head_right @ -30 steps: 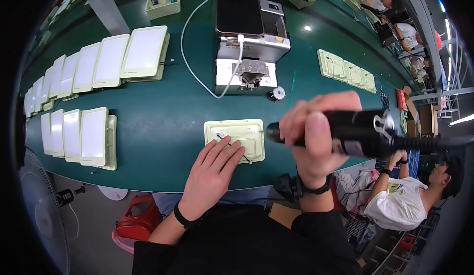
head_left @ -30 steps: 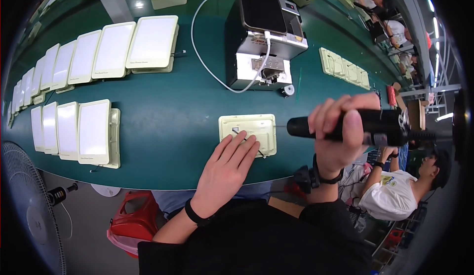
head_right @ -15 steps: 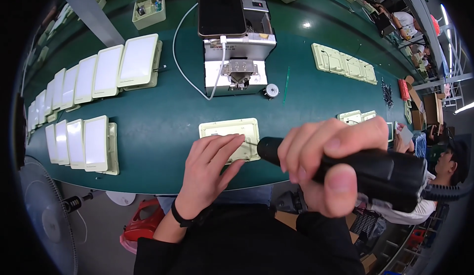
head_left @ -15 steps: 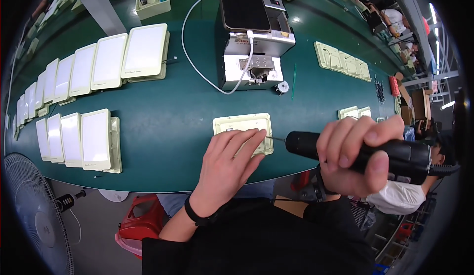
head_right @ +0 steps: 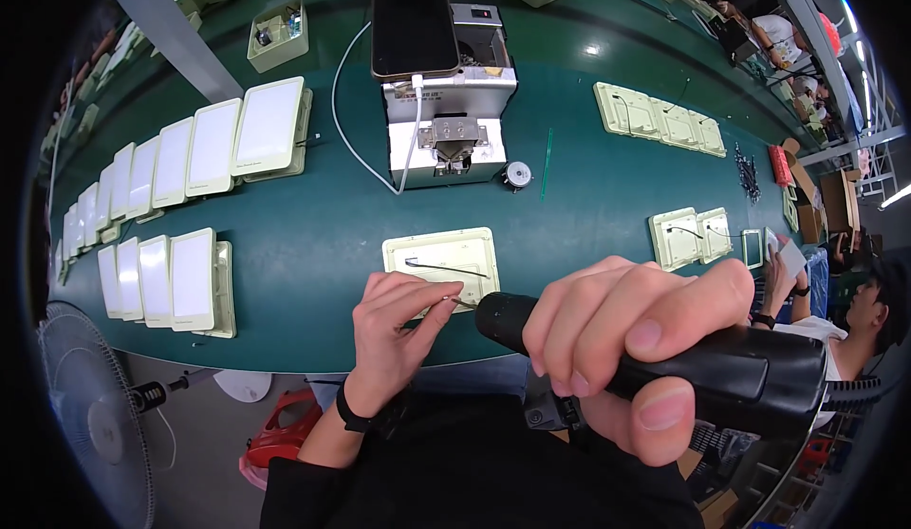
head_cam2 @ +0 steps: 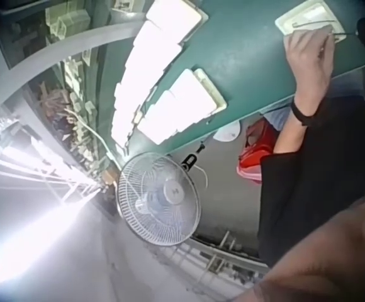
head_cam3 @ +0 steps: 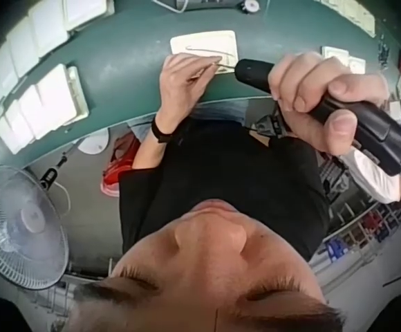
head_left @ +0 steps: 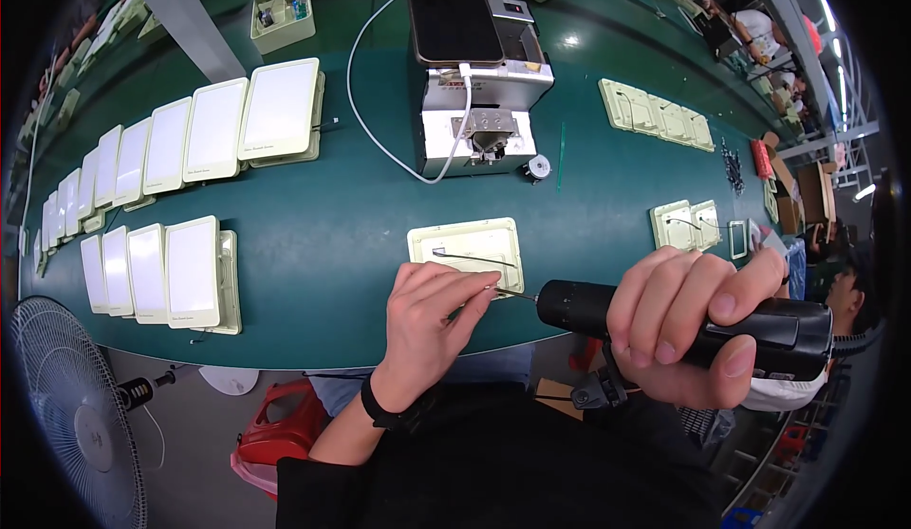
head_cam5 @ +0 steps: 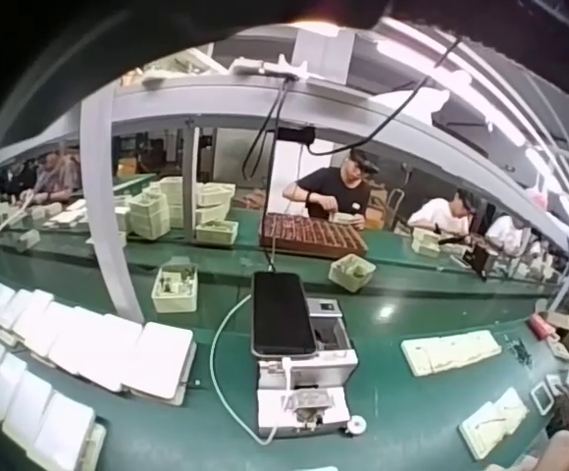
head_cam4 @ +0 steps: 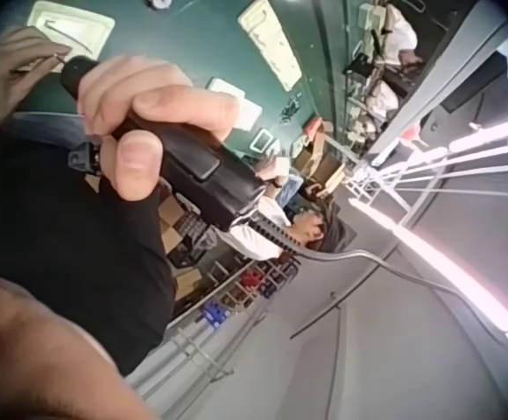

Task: The person picks up a plastic panel, places it on the work surface, and uses a power screwdriver to drive screws into it. They then move the panel to a row on the left and repeat the process with several more panels.

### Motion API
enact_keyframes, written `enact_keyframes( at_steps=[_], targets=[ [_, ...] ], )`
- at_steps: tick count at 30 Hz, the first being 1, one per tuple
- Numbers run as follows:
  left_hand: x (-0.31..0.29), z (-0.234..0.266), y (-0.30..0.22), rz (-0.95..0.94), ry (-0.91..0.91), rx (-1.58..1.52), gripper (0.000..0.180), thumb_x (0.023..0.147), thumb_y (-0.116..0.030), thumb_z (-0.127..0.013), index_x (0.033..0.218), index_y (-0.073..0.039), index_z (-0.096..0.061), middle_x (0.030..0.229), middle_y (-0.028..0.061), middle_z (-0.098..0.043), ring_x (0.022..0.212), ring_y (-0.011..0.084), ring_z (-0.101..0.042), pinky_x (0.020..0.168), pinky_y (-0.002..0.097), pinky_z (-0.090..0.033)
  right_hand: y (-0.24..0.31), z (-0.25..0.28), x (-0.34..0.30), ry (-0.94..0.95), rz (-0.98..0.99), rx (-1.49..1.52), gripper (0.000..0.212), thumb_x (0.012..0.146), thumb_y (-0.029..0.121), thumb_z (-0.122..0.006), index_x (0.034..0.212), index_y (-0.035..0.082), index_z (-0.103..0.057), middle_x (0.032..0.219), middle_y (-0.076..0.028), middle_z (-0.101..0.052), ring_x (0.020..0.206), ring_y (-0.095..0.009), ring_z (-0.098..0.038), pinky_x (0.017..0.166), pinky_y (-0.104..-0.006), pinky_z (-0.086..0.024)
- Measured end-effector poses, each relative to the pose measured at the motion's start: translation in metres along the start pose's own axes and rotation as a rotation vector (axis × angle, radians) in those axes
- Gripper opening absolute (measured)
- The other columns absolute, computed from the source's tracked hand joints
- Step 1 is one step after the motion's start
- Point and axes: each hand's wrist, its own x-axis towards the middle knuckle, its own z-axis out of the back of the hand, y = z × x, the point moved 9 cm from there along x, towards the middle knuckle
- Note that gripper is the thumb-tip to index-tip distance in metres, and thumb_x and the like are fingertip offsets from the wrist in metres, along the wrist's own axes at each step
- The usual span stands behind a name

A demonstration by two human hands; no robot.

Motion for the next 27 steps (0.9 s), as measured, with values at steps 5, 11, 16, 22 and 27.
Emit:
enact_keyframes(
  at_steps=[5, 11, 16, 22, 27],
  targets=[
    [0.0, -0.005, -0.007, -0.055, 0.033, 0.047, 0.025, 0.082, -0.006, -0.083, 0.107, -0.011, -0.081, 0.088, 0.0013, -0.077, 0.084, 0.0181, -0.068, 0.08, 0.0325, -0.045, 0.0, -0.003, -0.002, -0.015, -0.014, -0.016, 0.034, 0.101, 0.026, -0.069, 0.112, 0.007, -0.043, 0.074, -0.009, -0.056, 0.055, -0.019, -0.055, 0.053, -0.037, -0.051],
    [-0.003, -0.013, -0.012, -0.126, 0.17, 0.133, 0.036, 0.084, -0.008, -0.082, 0.119, -0.01, -0.077, 0.106, 0.0018, -0.077, 0.1, 0.0199, -0.067, 0.086, 0.0348, -0.046, -0.005, -0.006, -0.001, -0.021, -0.101, -0.046, 0.034, 0.101, 0.027, -0.07, 0.111, 0.007, -0.044, 0.072, -0.009, -0.057, 0.056, -0.019, -0.055, 0.055, -0.0361, -0.05],
    [0.005, -0.013, -0.012, -0.081, 0.191, 0.098, 0.042, 0.086, -0.014, -0.081, 0.126, -0.009, -0.072, 0.13, 0.0069, -0.069, 0.122, 0.0267, -0.062, 0.103, 0.0416, -0.047, -0.017, 0.004, -0.005, -0.121, -0.145, -0.124, 0.034, 0.1, 0.026, -0.071, 0.109, 0.006, -0.046, 0.072, -0.008, -0.057, 0.057, -0.018, -0.054, 0.057, -0.0353, -0.049],
    [-0.008, -0.022, 0.015, -0.079, 0.279, 0.357, 0.045, 0.088, -0.022, -0.081, 0.129, -0.009, -0.069, 0.145, 0.0096, -0.059, 0.141, 0.0343, -0.05, 0.122, 0.0575, -0.035, -0.046, 0.029, -0.018, -0.195, -0.117, -0.227, 0.03, 0.1, 0.02, -0.07, 0.108, 0.005, -0.045, 0.072, -0.008, -0.057, 0.058, -0.017, -0.054, 0.057, -0.0349, -0.049],
    [-0.008, -0.023, 0.016, -0.089, 0.271, 0.334, 0.042, 0.091, -0.029, -0.079, 0.124, -0.006, -0.07, 0.141, 0.011, -0.06, 0.141, 0.0343, -0.05, 0.123, 0.0576, -0.034, -0.056, 0.035, -0.019, -0.227, -0.108, -0.354, 0.033, 0.1, 0.029, -0.07, 0.107, 0.007, -0.047, 0.07, -0.005, -0.051, 0.051, -0.015, -0.047, 0.05, -0.0331, -0.044]
  ],
)
